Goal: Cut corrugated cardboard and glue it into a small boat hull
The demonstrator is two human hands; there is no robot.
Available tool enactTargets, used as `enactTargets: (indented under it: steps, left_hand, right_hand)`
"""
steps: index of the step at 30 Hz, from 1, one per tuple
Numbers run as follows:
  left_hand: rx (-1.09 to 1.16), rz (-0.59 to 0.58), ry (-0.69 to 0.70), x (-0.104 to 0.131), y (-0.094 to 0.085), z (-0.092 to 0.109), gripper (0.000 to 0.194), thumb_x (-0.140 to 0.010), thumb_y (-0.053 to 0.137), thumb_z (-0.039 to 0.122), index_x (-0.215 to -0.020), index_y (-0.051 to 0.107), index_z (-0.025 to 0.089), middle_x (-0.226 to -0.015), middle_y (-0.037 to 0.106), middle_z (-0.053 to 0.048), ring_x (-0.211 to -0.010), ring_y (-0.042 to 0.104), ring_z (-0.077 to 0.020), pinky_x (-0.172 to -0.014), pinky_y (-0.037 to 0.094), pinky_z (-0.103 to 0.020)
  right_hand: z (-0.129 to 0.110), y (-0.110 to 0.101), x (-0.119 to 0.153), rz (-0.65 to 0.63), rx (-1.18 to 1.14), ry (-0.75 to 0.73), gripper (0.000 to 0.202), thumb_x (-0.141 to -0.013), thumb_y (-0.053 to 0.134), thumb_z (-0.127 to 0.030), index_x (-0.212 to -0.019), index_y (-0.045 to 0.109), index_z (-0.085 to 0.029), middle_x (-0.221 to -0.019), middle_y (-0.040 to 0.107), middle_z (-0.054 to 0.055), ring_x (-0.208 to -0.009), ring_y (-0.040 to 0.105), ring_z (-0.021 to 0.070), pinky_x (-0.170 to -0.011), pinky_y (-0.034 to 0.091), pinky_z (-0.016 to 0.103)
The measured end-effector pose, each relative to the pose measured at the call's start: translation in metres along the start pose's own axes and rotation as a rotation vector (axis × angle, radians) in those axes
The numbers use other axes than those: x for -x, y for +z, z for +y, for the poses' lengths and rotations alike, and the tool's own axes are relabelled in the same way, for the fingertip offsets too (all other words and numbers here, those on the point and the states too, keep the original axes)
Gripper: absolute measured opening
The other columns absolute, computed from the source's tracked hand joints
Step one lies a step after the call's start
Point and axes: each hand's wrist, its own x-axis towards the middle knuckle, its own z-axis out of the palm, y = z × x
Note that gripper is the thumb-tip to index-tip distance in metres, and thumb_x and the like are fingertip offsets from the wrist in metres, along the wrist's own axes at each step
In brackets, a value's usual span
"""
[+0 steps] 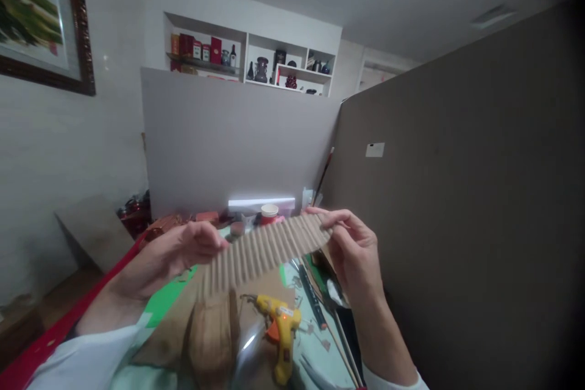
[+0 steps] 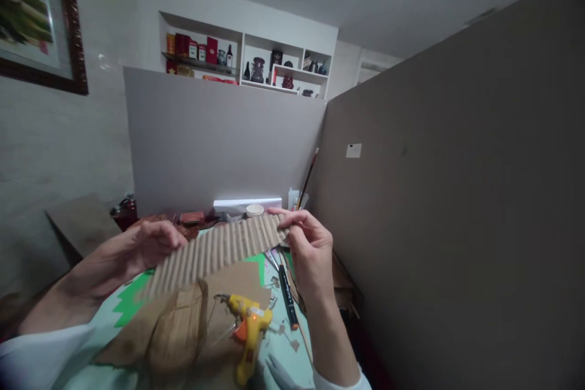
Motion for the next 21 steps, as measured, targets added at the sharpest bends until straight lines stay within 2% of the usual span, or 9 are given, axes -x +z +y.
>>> enactTargets:
  steps: [2,4,6,8,10,13,15,17,21]
  left_hand:
    - [0.036,-0.082,0.011,0.001,0.007,0.004,0.051,-0.089,0.053,0.062,-0.094,0.074,0.015,-0.1,0.075,-0.015,-0.093,0.069,-0.0301,-0.084,0.056,-0.042]
    - [-0.003,-0.154,-0.019,-0.001,0.021,0.004,0.05,-0.086,0.059,0.061,-0.1,0.074,0.015,-0.099,0.075,-0.015,-0.092,0.068,-0.0309,-0.079,0.058,-0.042]
    - [-0.054,-0.205,-0.096,-0.002,0.04,0.001,0.038,-0.081,0.071,0.047,-0.103,0.075,0.016,-0.096,0.075,-0.013,-0.088,0.069,-0.0285,-0.072,0.057,-0.037]
    - [-0.103,-0.222,-0.108,-0.001,0.059,-0.003,0.034,-0.075,0.08,0.033,-0.105,0.075,0.019,-0.092,0.074,-0.008,-0.076,0.066,-0.0198,-0.064,0.052,-0.027]
    - [-0.145,-0.218,-0.101,0.003,0.074,-0.005,0.03,-0.076,0.079,0.029,-0.105,0.077,0.02,-0.085,0.072,-0.003,-0.075,0.064,-0.0165,-0.065,0.049,-0.024]
    - [-0.17,-0.167,-0.067,0.01,0.085,-0.004,0.027,-0.082,0.075,0.029,-0.108,0.077,0.021,-0.092,0.075,-0.004,-0.086,0.067,-0.0188,-0.076,0.05,-0.028]
    - [-0.129,-0.112,-0.046,0.013,0.087,-0.001,0.029,-0.084,0.073,0.03,-0.111,0.076,0.022,-0.1,0.076,-0.006,-0.089,0.068,-0.0196,-0.08,0.05,-0.03]
    - [-0.057,-0.059,-0.04,0.013,0.086,0.001,0.03,-0.085,0.072,0.029,-0.115,0.074,0.023,-0.104,0.076,-0.005,-0.089,0.069,-0.0194,-0.082,0.051,-0.032]
    - [0.057,0.035,-0.003,0.013,0.084,0.002,0.034,-0.084,0.073,0.026,-0.118,0.072,0.025,-0.107,0.076,-0.005,-0.095,0.069,-0.0201,-0.087,0.051,-0.033]
  right_hand:
    - [-0.006,0.002,0.002,-0.089,-0.052,0.045,0.017,-0.086,0.055,-0.014,-0.074,0.064,-0.022,-0.102,0.08,0.005,-0.09,0.075,0.0203,-0.076,0.056,0.031]
    - [-0.012,0.008,0.006,-0.198,-0.074,0.086,0.018,-0.085,0.056,-0.013,-0.072,0.066,-0.021,-0.099,0.08,0.006,-0.086,0.075,0.02,-0.074,0.056,0.03]
    - [-0.015,0.016,0.011,-0.302,-0.071,0.112,0.018,-0.083,0.058,-0.011,-0.071,0.069,-0.02,-0.095,0.08,0.006,-0.089,0.075,0.0209,-0.077,0.056,0.031]
    - [-0.017,0.025,0.015,-0.371,-0.057,0.119,0.021,-0.083,0.058,-0.01,-0.069,0.07,-0.018,-0.091,0.079,0.006,-0.093,0.074,0.0212,-0.08,0.055,0.03]
    - [-0.02,0.034,0.018,-0.378,-0.045,0.111,0.021,-0.086,0.057,-0.01,-0.074,0.072,-0.019,-0.093,0.078,0.005,-0.092,0.073,0.0191,-0.081,0.055,0.028]
    - [-0.026,0.038,0.023,-0.298,0.036,0.095,0.019,-0.091,0.057,-0.015,-0.1,0.071,-0.023,-0.104,0.075,0.003,-0.09,0.071,0.0161,-0.08,0.056,0.028]
    - [-0.029,0.029,0.031,-0.275,0.197,0.103,0.017,-0.093,0.057,-0.02,-0.106,0.068,-0.024,-0.103,0.073,0.003,-0.089,0.07,0.0163,-0.079,0.057,0.027]
    - [-0.03,0.01,0.047,-0.313,0.461,0.123,0.014,-0.096,0.054,-0.025,-0.097,0.068,-0.022,-0.092,0.072,0.004,-0.083,0.07,0.0173,-0.072,0.056,0.026]
    - [-0.015,-0.055,0.11,-0.447,1.004,0.094,0.024,-0.099,0.046,-0.026,-0.091,0.068,-0.02,-0.083,0.072,0.007,-0.072,0.07,0.0194,-0.066,0.056,0.026]
